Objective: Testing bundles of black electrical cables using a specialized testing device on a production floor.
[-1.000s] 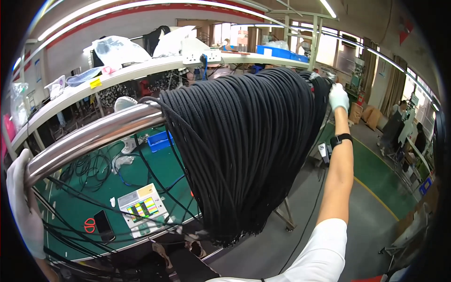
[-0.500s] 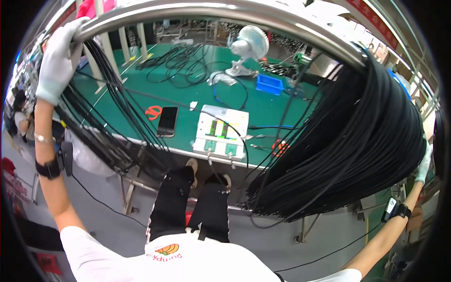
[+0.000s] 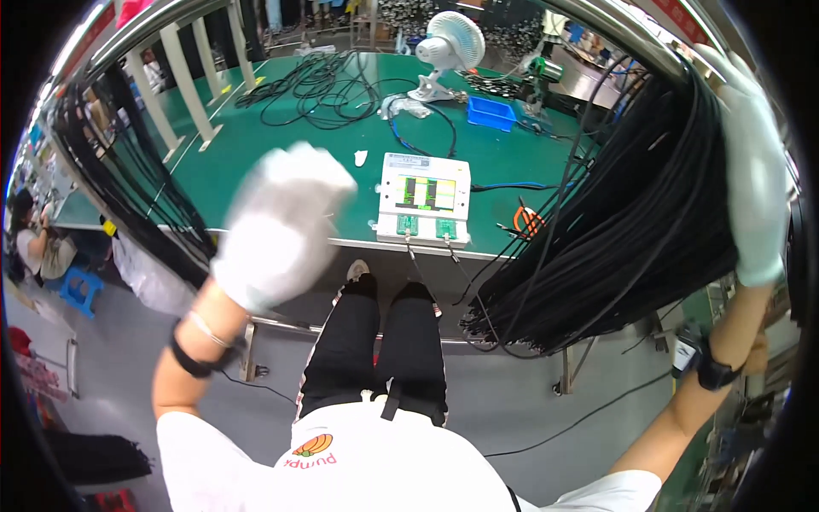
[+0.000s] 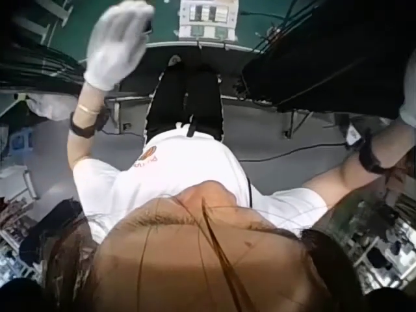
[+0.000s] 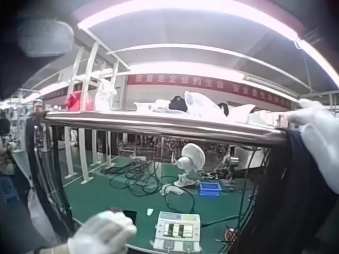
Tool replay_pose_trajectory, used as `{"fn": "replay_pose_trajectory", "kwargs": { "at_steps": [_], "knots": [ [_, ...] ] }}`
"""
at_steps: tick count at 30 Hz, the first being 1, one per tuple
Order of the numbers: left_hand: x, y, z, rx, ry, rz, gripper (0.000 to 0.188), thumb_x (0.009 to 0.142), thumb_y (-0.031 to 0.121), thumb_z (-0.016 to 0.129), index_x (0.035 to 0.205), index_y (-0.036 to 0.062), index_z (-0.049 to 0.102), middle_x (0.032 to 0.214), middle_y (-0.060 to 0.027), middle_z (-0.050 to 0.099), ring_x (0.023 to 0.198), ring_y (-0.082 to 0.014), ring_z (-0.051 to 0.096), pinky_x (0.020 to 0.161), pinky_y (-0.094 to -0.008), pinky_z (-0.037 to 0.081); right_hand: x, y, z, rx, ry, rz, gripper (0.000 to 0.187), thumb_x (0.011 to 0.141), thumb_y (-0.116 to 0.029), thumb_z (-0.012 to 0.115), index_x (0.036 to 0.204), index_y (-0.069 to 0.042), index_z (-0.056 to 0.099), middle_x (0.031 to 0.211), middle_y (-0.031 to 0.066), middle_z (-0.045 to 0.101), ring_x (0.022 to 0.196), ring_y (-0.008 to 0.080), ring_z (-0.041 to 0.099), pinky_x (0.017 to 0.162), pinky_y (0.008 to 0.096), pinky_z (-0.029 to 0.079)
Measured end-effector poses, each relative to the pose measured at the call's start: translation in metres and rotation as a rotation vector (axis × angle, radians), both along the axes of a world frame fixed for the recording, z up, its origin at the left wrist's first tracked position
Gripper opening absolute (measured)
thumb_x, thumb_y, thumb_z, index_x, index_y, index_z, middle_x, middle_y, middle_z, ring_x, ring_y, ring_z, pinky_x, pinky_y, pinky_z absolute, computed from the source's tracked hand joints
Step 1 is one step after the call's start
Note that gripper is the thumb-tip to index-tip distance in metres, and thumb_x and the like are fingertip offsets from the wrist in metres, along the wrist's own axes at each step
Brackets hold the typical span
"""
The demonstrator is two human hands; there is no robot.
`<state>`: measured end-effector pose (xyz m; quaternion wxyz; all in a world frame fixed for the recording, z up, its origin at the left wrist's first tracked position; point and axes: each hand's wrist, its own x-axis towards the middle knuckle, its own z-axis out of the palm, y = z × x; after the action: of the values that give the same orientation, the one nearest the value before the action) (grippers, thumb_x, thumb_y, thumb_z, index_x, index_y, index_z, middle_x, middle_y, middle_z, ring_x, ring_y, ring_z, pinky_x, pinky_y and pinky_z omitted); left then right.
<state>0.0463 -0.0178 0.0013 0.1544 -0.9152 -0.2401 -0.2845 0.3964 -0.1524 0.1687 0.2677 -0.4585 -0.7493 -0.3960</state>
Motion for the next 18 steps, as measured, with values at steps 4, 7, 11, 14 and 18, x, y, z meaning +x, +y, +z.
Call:
{"fn": "replay_pose_trajectory", "kwargs": {
  "at_steps": [4, 7, 11, 14, 18],
  "knots": [
    [0.027, -0.052, -0.111, -0.592, 0.110, -0.601, 0.040, 0.071, 0.008, 0.064, 0.110, 0.0006, 0.059, 0.102, -0.0181, 0.062, 0.094, -0.0354, 0.060, 0.082, -0.0423, 0.050, -0.066, 0.042, -0.025, 0.079, -0.106, -0.052, 0.027, 0.091, -0.020, 0.060, 0.110, -0.001, 0.064, 0.101, 0.0161, 0.066, 0.093, 0.0328, 0.063, 0.080, 0.0348, 0.049],
    [0.077, -0.110, -0.157, -0.778, -0.061, -1.075, 0.038, 0.080, 0.008, 0.059, 0.117, -0.0007, 0.055, 0.112, -0.0189, 0.059, 0.104, -0.0369, 0.058, 0.089, -0.0413, 0.049, -0.134, 0.063, -0.013, -0.013, -0.055, 0.212, 0.030, 0.089, -0.010, 0.060, 0.117, 0.001, 0.062, 0.096, 0.0155, 0.065, 0.088, 0.0240, 0.062, 0.079, 0.0342, 0.049],
    [0.124, -0.124, -0.138, -0.478, -0.171, -1.058, 0.031, 0.078, 0.008, 0.058, 0.108, -0.0009, 0.056, 0.107, -0.0171, 0.055, 0.097, -0.0376, 0.055, 0.083, -0.0427, 0.046, -0.178, 0.066, -0.010, -0.191, 0.360, 0.441, 0.030, 0.087, -0.006, 0.062, 0.115, 0.001, 0.063, 0.092, 0.0144, 0.064, 0.083, 0.0198, 0.060, 0.078, 0.0357, 0.049],
    [0.110, -0.086, -0.096, -0.306, -0.301, -0.406, 0.027, 0.067, 0.012, 0.061, 0.093, 0.0034, 0.055, 0.087, -0.0149, 0.049, 0.079, -0.0354, 0.048, 0.076, -0.0508, 0.037, -0.124, 0.043, -0.006, -0.133, 0.344, 0.212, 0.032, 0.088, -0.010, 0.061, 0.117, 0.000, 0.062, 0.102, 0.0161, 0.062, 0.095, 0.0243, 0.058, 0.086, 0.0361, 0.045],
    [0.021, -0.002, -0.170, -0.204, -0.496, 0.296, 0.063, 0.079, 0.018, 0.066, 0.134, -0.0041, 0.044, 0.130, -0.0231, 0.050, 0.124, -0.0386, 0.045, 0.106, -0.0470, 0.032, -0.023, 0.031, -0.017, 0.115, -0.030, -0.216, 0.039, 0.088, -0.019, 0.060, 0.122, 0.000, 0.058, 0.118, 0.0208, 0.061, 0.114, 0.0341, 0.056, 0.099, 0.0359, 0.042]
  ]
}}
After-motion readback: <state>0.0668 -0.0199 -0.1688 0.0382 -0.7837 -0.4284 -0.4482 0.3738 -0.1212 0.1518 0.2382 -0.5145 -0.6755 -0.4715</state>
